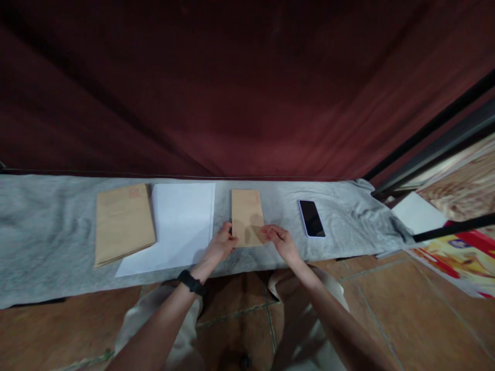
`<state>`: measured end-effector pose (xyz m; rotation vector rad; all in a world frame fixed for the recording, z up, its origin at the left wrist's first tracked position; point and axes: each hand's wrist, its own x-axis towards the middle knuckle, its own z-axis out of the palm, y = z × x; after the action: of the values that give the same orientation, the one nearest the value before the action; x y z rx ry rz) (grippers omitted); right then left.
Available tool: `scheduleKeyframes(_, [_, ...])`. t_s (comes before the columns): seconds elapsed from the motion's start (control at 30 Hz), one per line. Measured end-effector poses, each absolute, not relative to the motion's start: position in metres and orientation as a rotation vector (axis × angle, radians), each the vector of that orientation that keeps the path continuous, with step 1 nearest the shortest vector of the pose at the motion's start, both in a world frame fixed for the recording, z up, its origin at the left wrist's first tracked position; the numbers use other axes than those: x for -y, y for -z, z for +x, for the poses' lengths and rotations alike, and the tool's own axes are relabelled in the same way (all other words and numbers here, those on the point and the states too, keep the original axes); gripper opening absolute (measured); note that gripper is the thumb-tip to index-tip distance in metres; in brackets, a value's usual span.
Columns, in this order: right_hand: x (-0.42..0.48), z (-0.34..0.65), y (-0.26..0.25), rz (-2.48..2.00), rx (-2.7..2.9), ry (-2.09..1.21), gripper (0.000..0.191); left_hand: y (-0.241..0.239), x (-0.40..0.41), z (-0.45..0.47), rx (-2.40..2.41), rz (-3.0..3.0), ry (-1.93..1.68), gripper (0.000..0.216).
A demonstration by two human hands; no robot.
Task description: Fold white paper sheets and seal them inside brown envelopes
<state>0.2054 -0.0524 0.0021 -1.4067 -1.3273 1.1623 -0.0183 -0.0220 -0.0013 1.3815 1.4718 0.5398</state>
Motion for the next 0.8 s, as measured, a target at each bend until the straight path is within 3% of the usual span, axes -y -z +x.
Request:
scheduleKeyframes(0.1, [0.037, 0.209, -0.005, -1.407, 1.648, -0.806, 0.044, -0.008, 0.025, -0.019, -1.640, 1.617, -0.414, 0.045])
scheduleKeyframes(0.27, [0.023, 0.198, -0.002, -1.122, 2.283, -0.657, 0.052, -0.016, 0.044, -0.010, -1.867, 2.127, -0.317, 0.035])
scheduleKeyframes(0.37, [0.011, 0.197, 0.005, -1.080, 2.458, -0.583, 0.052, -0.008, 0.058, 0.000, -1.669, 2.442, -0.377, 0.031])
scheduleKeyframes(0.53, [-0.019, 0.203, 0.012, -1.004, 2.647, -0.569, 0.049, 0.014, 0.076, 0.012, -1.185, 2.687, -0.450, 0.053])
scheduleKeyframes(0.8, [-0.062, 0.189, 0.022, -0.939, 2.785, -0.423, 0.051, 0.027, 0.073, 0.008, -1.086, 2.699, -0.371, 0.070])
